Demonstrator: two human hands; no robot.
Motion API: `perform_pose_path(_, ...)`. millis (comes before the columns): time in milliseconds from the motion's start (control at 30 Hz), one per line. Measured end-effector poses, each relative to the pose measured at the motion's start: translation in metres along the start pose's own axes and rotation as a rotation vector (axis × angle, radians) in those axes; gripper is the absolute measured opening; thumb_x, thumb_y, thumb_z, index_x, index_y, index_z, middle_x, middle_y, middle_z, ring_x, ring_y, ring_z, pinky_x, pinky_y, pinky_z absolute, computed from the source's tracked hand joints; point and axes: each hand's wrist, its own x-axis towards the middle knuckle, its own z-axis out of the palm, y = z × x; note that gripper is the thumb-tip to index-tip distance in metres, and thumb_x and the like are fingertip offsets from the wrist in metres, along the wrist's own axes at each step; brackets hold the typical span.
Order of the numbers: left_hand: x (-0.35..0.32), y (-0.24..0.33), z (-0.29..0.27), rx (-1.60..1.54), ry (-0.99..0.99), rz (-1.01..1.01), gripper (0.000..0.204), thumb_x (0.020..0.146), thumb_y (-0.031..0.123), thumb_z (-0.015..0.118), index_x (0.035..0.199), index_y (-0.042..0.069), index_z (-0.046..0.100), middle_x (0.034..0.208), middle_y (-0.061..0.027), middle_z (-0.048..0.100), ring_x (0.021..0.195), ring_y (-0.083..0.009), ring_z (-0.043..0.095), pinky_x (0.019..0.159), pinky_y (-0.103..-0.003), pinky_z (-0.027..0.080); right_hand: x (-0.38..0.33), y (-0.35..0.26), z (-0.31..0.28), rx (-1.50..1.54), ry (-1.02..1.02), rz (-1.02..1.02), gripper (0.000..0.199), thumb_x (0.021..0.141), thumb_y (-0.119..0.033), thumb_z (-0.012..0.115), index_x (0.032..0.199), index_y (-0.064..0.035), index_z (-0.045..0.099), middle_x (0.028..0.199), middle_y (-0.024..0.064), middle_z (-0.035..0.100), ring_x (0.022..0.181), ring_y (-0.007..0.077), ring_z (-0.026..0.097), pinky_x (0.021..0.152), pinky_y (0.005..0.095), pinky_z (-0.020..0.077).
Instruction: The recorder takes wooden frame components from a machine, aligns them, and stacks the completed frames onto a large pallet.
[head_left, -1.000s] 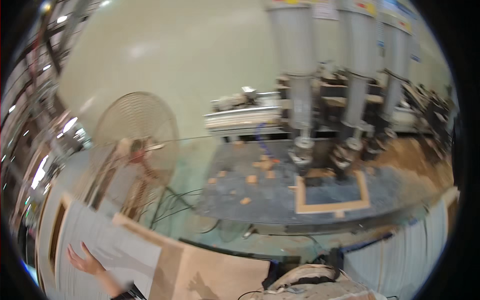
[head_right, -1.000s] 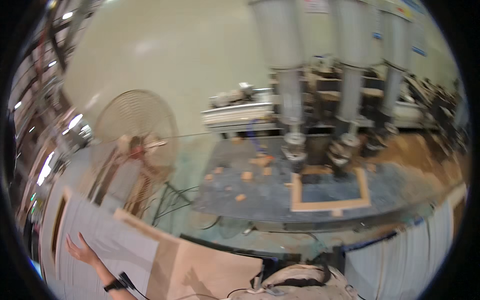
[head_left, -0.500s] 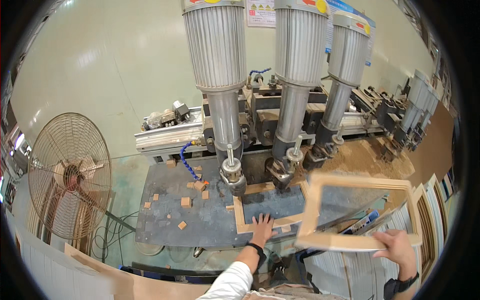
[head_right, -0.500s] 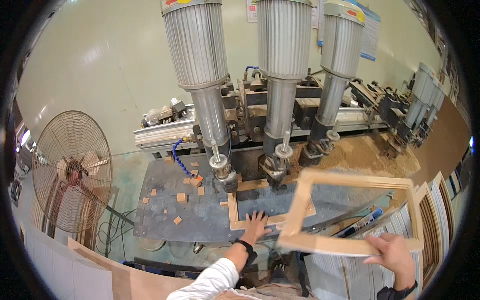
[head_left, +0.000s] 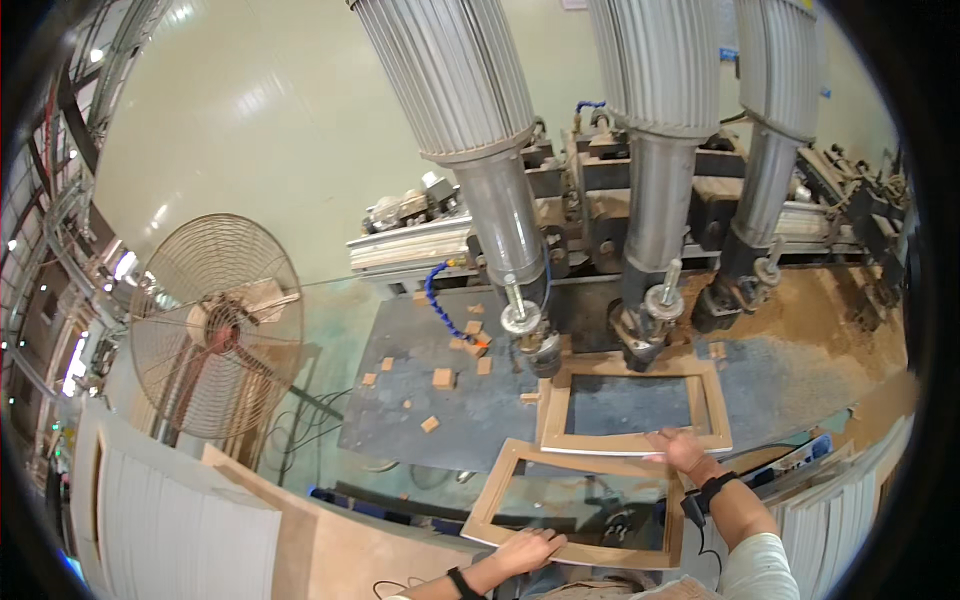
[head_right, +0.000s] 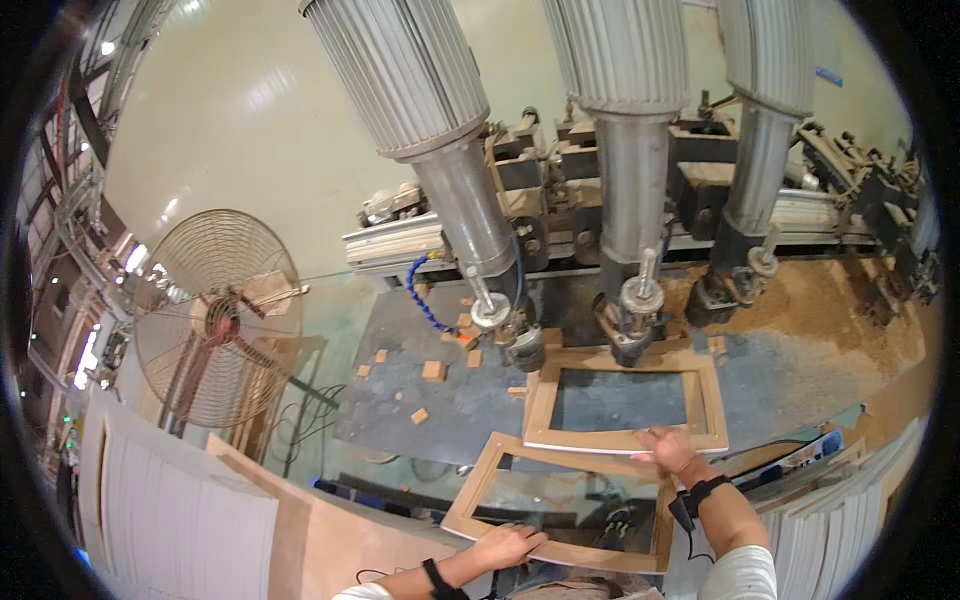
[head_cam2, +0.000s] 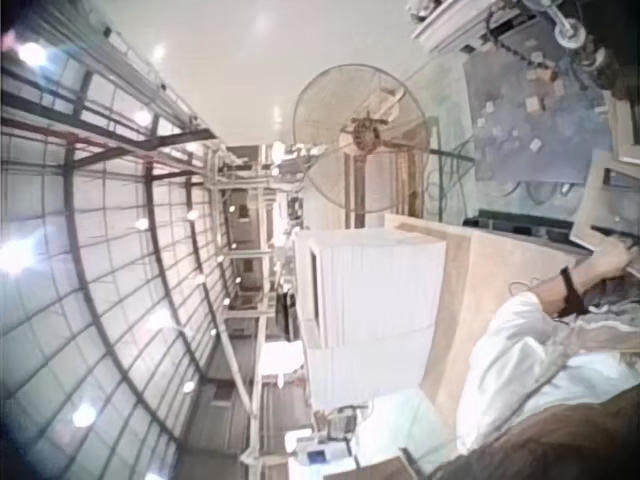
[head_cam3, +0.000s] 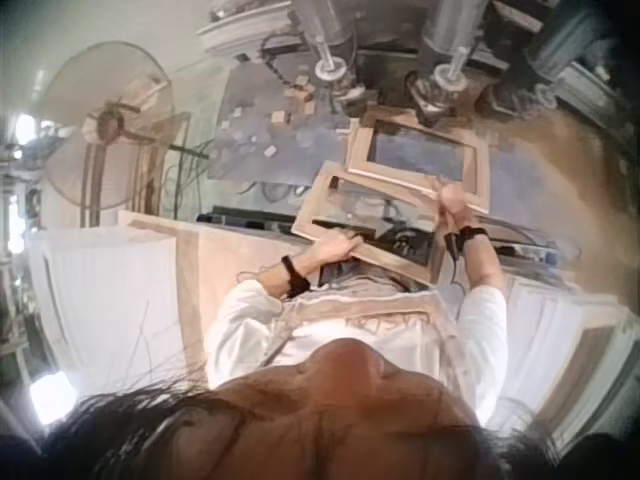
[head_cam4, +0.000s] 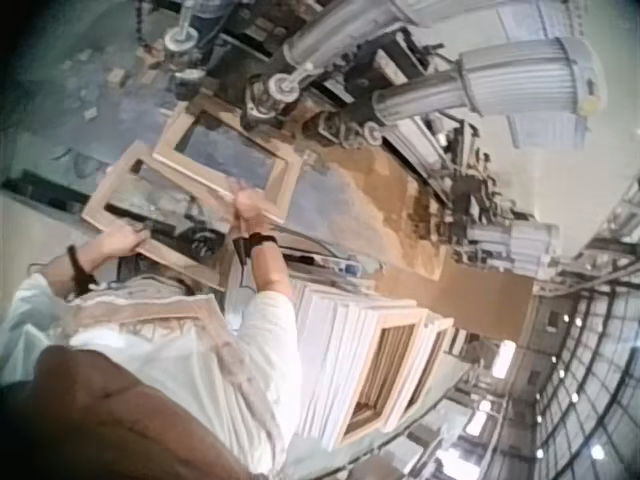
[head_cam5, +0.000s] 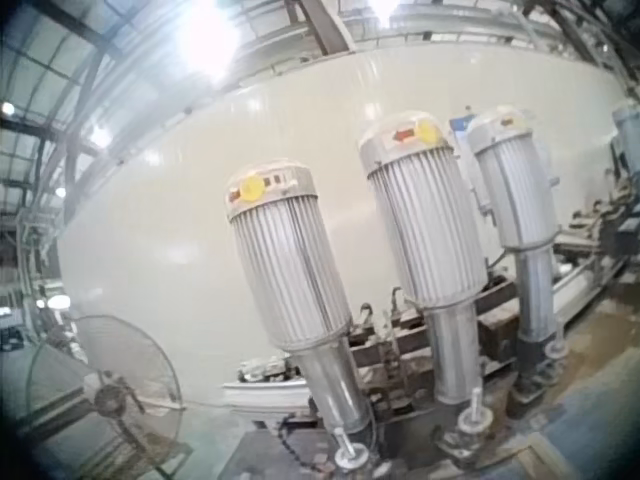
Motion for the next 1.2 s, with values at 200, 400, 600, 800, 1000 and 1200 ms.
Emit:
perform_pose_path(200,-0.147,0.029,-0.079,0.097,-0.066,-0.37,0.053,0.071,0.023,0.068,0.121,0.013,0.054,0.08,-0.0083,0.056,0.076,-0.0264,0.063,0.067,-0.037,0.051,0.034,0.023,0.048,-0.158,0.075,-0.082,0.051,0.062,-0.039,0.075,0.103,-0.0103,0.064,0.112,0.0071,0.056,0.113,0.0291,0.046,0.099,0.0488,0.0321)
perform_pose_path(400,-0.278,0.073,-0.167,0.46,0.226,-0.799,0.052,0.073,0.034,0.069,0.119,0.013,0.057,0.075,-0.0067,0.053,0.065,-0.0255,0.059,0.054,-0.036,0.049,0.035,0.021,0.066,-0.075,0.174,-0.118,0.058,0.05,-0.023,0.08,0.099,-0.001,0.06,0.114,0.0127,0.054,0.115,0.0357,0.044,0.103,0.0534,0.0298)
perform_pose_path(600,-0.428,0.103,-0.253,1.027,0.589,-1.234,0.059,0.067,0.058,0.07,0.105,0.013,0.065,0.07,-0.0065,0.053,0.062,-0.0243,0.058,0.052,-0.036,0.047,0.041,-0.035,0.028,-0.191,-0.032,0.059,0.047,0.074,-0.027,0.063,0.116,-0.0066,0.054,0.12,0.0155,0.051,0.114,0.0327,0.046,0.098,0.0492,0.0356)
perform_pose_path(800,-0.564,0.101,-0.337,1.245,0.71,-1.374,0.049,0.075,0.059,0.064,0.093,0.014,0.063,0.074,-0.0062,0.059,0.066,-0.0261,0.061,0.054,-0.037,0.049,0.047,-0.096,-0.005,-0.402,-0.286,0.211,0.057,0.09,-0.051,0.048,0.134,-0.0137,0.046,0.135,0.0189,0.046,0.122,0.0331,0.046,0.098,0.0507,0.0369)
perform_pose_path(1000,-0.645,0.055,-0.348,1.142,0.815,-1.571,0.049,0.078,0.059,0.06,0.095,0.014,0.069,0.084,-0.0078,0.063,0.081,-0.0278,0.062,0.071,-0.039,0.051,0.02,-0.012,0.056,-0.268,-0.412,0.069,0.063,0.085,-0.049,0.056,0.128,-0.0037,0.052,0.124,0.023,0.055,0.116,0.0375,0.05,0.099,0.0446,0.0383)
perform_pose_path(1200,-0.699,0.038,-0.335,1.015,1.104,-1.971,0.054,0.077,0.063,0.06,0.098,0.015,0.072,0.1,-0.0098,0.065,0.098,-0.0277,0.061,0.082,-0.04,0.049,-0.016,-0.11,-0.046,-0.068,-0.484,0.226,0.045,0.091,-0.027,0.053,0.125,0.0019,0.052,0.122,0.0212,0.057,0.111,0.0361,0.054,0.097,0.042,0.0412)
